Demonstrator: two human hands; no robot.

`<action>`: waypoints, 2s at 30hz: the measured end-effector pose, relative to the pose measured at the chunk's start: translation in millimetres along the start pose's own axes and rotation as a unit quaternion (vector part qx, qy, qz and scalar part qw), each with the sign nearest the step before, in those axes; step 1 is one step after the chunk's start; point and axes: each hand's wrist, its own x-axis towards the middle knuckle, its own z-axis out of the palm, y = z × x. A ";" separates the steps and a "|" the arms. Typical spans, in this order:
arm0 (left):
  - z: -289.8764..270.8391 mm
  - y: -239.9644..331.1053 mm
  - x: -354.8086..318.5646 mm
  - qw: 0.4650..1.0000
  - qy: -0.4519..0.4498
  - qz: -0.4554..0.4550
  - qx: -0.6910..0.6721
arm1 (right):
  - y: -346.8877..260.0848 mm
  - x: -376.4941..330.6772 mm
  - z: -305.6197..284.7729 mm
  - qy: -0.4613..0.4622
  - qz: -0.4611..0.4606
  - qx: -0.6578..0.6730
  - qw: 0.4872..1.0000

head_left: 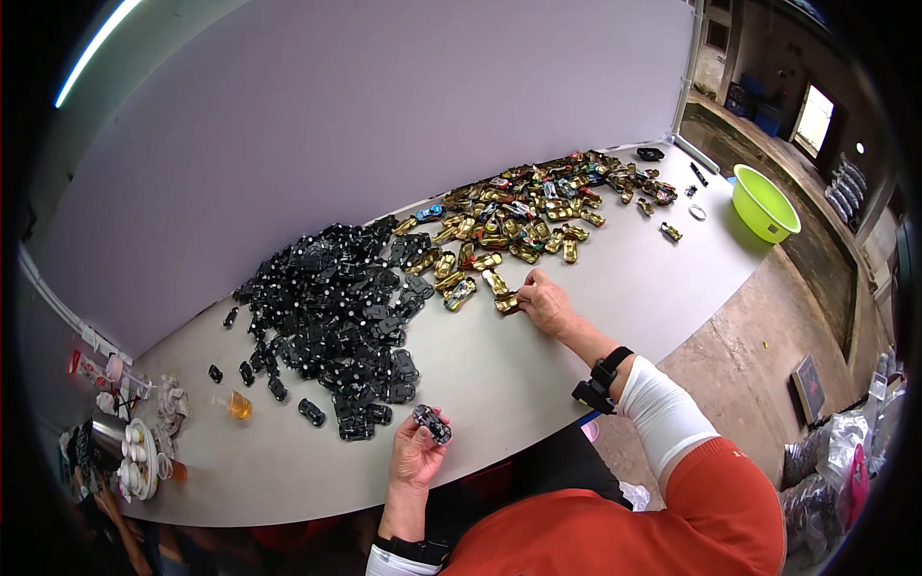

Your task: The person assembles miniature toy cars by hand at a table. They pick up small black chassis and gold-colored car bodies, fit the bodies onto the chassis, and place the completed units back on the table. The process is repeated continuously with multiple units.

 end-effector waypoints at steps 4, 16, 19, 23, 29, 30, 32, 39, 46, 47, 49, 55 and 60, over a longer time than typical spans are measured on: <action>1.9 0.0 -1.8 1.000 -0.006 0.004 -0.007 | -0.3 -2.3 -6.7 -0.079 0.142 0.285 0.945; 3.0 -0.2 2.2 0.998 -0.041 0.015 0.038 | -64.2 -40.0 -31.8 -0.388 0.180 0.752 0.502; 18.1 -0.6 2.3 0.995 -0.072 0.004 0.062 | -98.2 -49.0 -11.1 -0.367 0.213 0.749 0.508; 24.0 -7.7 1.0 0.997 -0.061 0.030 0.030 | -134.1 -68.5 12.2 -0.260 0.205 0.714 0.617; 22.7 -2.6 3.3 0.997 0.003 0.078 0.016 | -140.8 -83.3 8.5 -0.277 0.225 0.528 0.771; 22.6 -3.0 3.5 0.996 0.010 0.078 0.043 | -136.4 -82.2 4.3 -0.200 0.137 0.444 0.862; 23.2 -2.7 3.4 0.993 0.032 0.065 0.090 | -132.4 -76.3 -5.8 -0.035 -0.050 0.244 0.968; 15.9 2.9 8.4 0.997 -0.017 -0.027 0.072 | -150.2 -67.4 -22.5 -0.214 -0.280 0.111 0.929; 11.3 5.8 -1.9 0.999 -0.038 -0.010 -0.021 | -134.4 -76.0 -12.4 -0.199 -0.164 0.216 0.942; 12.9 7.6 -2.4 0.999 -0.044 0.012 -0.013 | -138.3 -78.1 -24.0 -0.232 -0.039 0.325 0.916; 26.1 13.3 -3.0 0.999 -0.022 0.020 -0.014 | -141.1 -85.5 -30.7 -0.248 0.118 0.518 0.810; 36.7 6.3 1.5 0.998 -0.008 0.032 0.058 | -159.7 -97.8 -43.0 -0.159 0.081 0.556 0.812; 46.0 5.2 0.1 0.996 -0.004 0.039 0.077 | -155.7 -98.5 -42.8 -0.145 0.011 0.518 0.843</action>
